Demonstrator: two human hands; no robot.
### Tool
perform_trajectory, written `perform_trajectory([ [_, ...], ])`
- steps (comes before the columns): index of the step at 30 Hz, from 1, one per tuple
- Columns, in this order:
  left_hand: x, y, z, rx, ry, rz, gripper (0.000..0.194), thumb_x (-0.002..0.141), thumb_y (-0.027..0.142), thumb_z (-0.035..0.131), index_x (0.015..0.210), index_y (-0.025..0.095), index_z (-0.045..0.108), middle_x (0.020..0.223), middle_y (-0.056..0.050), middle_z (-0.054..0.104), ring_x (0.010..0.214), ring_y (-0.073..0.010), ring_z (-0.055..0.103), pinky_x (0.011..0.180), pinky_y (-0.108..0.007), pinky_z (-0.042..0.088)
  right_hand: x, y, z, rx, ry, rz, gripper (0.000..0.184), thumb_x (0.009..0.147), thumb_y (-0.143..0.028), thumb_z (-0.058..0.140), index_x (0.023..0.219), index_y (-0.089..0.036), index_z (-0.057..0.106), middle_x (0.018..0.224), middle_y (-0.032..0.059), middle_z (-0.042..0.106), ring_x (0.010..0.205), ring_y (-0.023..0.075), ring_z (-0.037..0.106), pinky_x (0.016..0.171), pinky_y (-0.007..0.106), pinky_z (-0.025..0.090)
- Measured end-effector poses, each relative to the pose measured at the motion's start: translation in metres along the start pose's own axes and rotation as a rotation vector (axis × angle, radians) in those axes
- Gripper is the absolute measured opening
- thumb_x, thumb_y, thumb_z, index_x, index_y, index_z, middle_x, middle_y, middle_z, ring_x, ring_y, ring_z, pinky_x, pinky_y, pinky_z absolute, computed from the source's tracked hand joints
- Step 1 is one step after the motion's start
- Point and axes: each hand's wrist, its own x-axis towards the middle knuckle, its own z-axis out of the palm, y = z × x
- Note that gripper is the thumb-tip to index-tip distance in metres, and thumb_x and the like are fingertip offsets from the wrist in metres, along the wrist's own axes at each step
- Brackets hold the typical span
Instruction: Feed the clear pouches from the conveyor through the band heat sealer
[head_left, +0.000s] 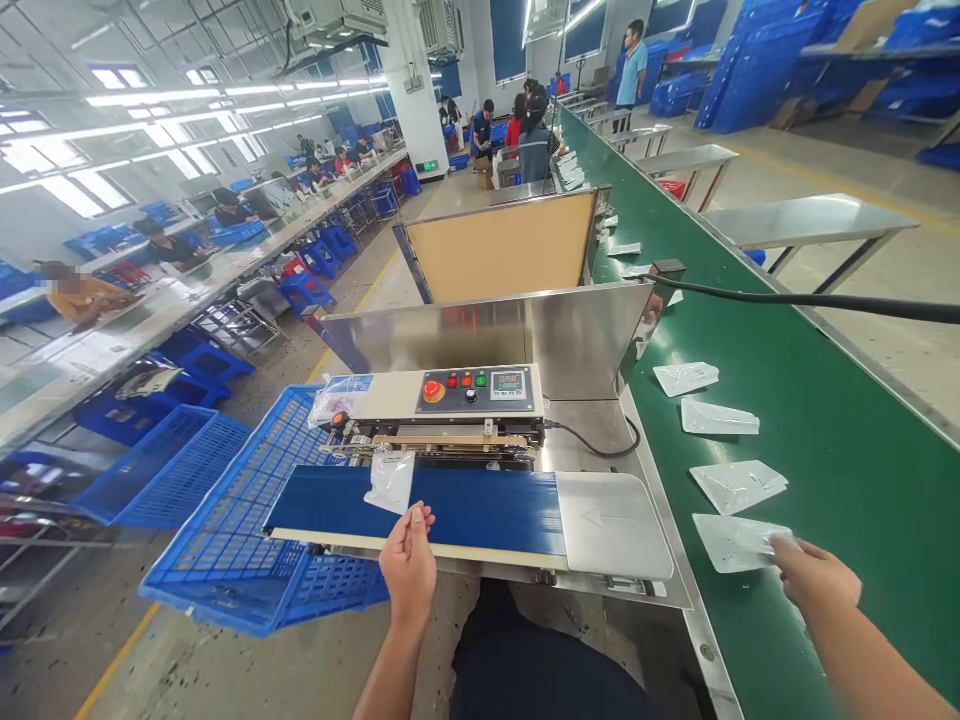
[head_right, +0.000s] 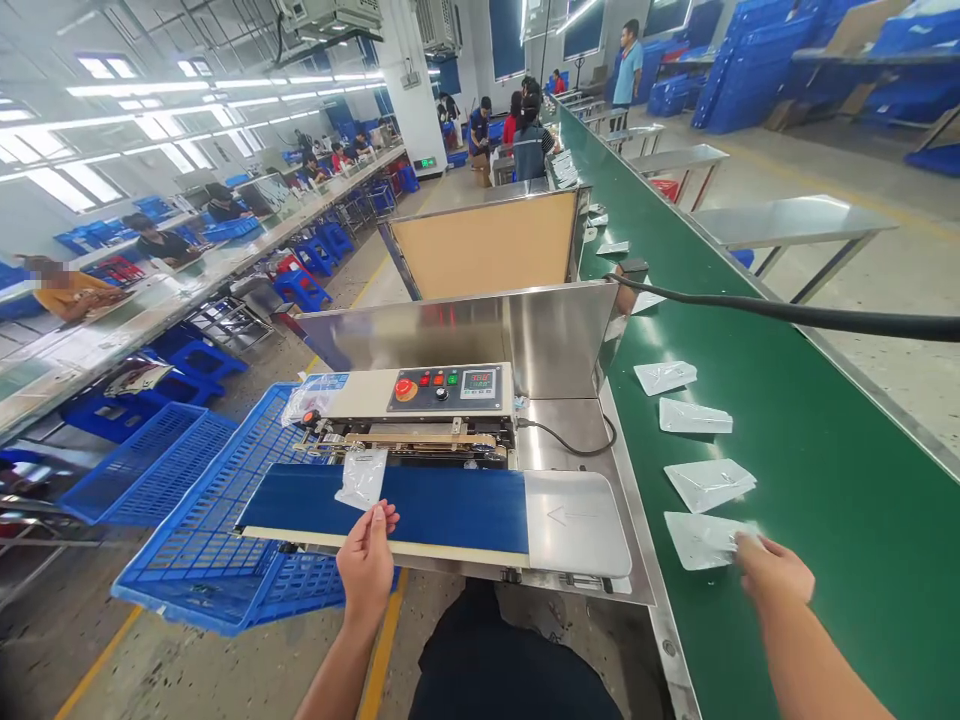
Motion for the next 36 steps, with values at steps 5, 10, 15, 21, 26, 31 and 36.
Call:
perform_trajectory([
  [5,-0.022,0.017,0.031,-0.019,-0.211,0.043,0.048,0.095,0.059,0.068,0.109,0.015,0.080,0.104,-0.014,0.082,0.092,-0.0272,0.079,0.087,-0.041,0.065,-0.049,-0.035,-0.009,0.171,0.068,-0.252,0.041,0.076,-0.047,0.070,0.103,-0.017,0.079,0.087,0.0167,0.073,0.081,0.0319,0.068,0.080,0.044,0.052],
  [10,-0.057,0.051,0.087,0.025,-0.562,0.289,0.034,0.097,0.047,0.070,0.116,0.021,0.082,0.115,-0.015,0.081,0.106,-0.0300,0.076,0.096,-0.041,0.061,-0.146,-0.071,-0.030,0.286,0.000,-0.636,0.057,0.076,-0.069,0.069,0.098,-0.018,0.078,0.083,0.0108,0.073,0.074,0.0253,0.063,0.079,0.039,0.053],
  [15,-0.084,0.077,0.131,-0.018,-0.880,0.355,0.037,0.103,0.046,0.060,0.122,0.022,0.081,0.117,-0.013,0.080,0.108,-0.0285,0.073,0.099,-0.037,0.055,-0.216,-0.087,-0.024,0.441,-0.499,-0.779,0.048,0.075,-0.066,0.080,0.092,-0.021,0.080,0.088,0.0106,0.076,0.074,0.0229,0.065,0.071,0.033,0.055],
  [21,-0.085,0.064,0.127,-0.020,-0.846,0.163,0.054,0.105,0.056,0.051,0.078,0.017,0.078,0.069,-0.005,0.065,0.065,-0.0182,0.052,0.065,-0.027,0.041,-0.221,-0.072,-0.008,0.546,-0.777,-0.627,0.065,0.080,-0.072,0.075,0.113,-0.017,0.081,0.086,0.0098,0.074,0.065,0.0187,0.059,0.059,0.030,0.049],
  [26,-0.077,0.043,0.136,-0.053,-0.809,-0.004,0.045,0.095,0.053,0.065,0.067,0.018,0.071,0.062,-0.002,0.057,0.064,-0.0165,0.046,0.061,-0.027,0.036,-0.214,-0.066,0.015,0.395,-0.740,-0.615,0.057,0.074,-0.074,0.076,0.075,-0.018,0.077,0.061,0.0031,0.060,0.059,0.0167,0.049,0.055,0.028,0.040],
  [31,-0.054,0.021,0.175,-0.068,-0.618,-0.370,0.046,0.077,0.055,0.077,0.053,0.018,0.062,0.052,0.003,0.043,0.052,-0.0116,0.036,0.053,-0.026,0.027,-0.198,-0.085,0.052,0.463,-0.718,-0.322,0.053,0.065,-0.069,0.080,0.068,-0.018,0.066,0.051,-0.0003,0.054,0.048,0.0121,0.042,0.046,0.025,0.030],
  [36,-0.026,0.008,0.184,-0.101,-0.525,-0.422,0.045,0.072,0.057,0.079,0.061,0.015,0.070,0.057,0.000,0.054,0.053,-0.0118,0.044,0.053,-0.025,0.033,-0.202,-0.114,0.080,0.449,-0.823,-0.259,0.048,0.064,-0.063,0.083,0.072,-0.019,0.064,0.050,-0.0022,0.055,0.042,0.0093,0.041,0.042,0.023,0.030],
])
